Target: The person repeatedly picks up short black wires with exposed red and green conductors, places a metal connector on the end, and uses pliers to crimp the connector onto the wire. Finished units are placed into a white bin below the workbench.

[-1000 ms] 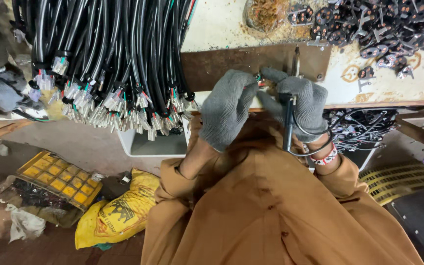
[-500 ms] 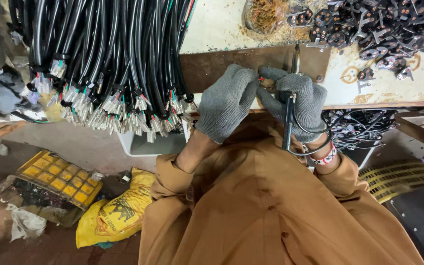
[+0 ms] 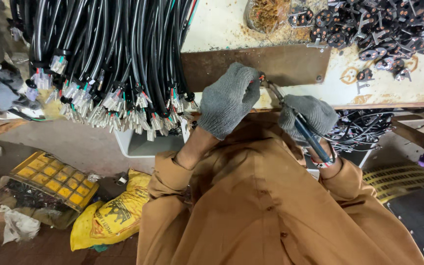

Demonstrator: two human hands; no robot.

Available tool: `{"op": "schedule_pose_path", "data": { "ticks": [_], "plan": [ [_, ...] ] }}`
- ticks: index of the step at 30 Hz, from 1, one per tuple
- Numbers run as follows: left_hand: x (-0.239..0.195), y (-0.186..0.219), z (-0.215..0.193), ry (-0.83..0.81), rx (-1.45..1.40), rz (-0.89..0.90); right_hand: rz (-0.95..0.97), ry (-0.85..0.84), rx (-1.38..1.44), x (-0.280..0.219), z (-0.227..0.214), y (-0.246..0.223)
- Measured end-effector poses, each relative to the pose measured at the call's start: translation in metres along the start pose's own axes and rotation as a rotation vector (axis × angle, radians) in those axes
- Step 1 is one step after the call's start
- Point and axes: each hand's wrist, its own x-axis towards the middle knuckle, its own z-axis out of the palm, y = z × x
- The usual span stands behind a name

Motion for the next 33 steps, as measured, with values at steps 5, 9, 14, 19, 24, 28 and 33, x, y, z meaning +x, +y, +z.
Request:
{"op": "schedule_pose_path", "data": {
  "ticks": [5, 9, 14, 19, 24, 28, 33],
  "plan": [
    [0.0, -0.003, 0.002, -0.007, 0.022, -0.002, 0.022, -0.032, 0.014, -0.004, 0.001, 0.003],
    [0.0, -0.001, 0.002, 0.005, 0.034, -0.004, 0.046, -0.029, 0.059, 0.004, 0.0, -0.003],
    [0.001, 0.001, 0.0, -0.014, 0.026, -0.036, 0.013, -0.081, 0.183, 0.019, -0.004, -0.009],
    [0.002, 0.003, 0.001, -0.008, -0.014, -0.073, -0.062, -0.103, 0.182, 0.032, -0.008, -0.013],
    [0.009, 0.012, -0.006, 0.072, -0.016, -0.042, -0.064, -0.198, 0.176, 0.043, -0.013, -0.021],
    [0.008, 0.012, -0.006, 0.071, -0.035, -0.04, -0.098, -0.175, 0.196, 0.038, -0.013, -0.018],
    [0.0, 0.003, -0.003, 0.053, -0.019, -0.018, -0.041, -0.171, 0.329, 0.039, -0.011, -0.019]
  ]
}}
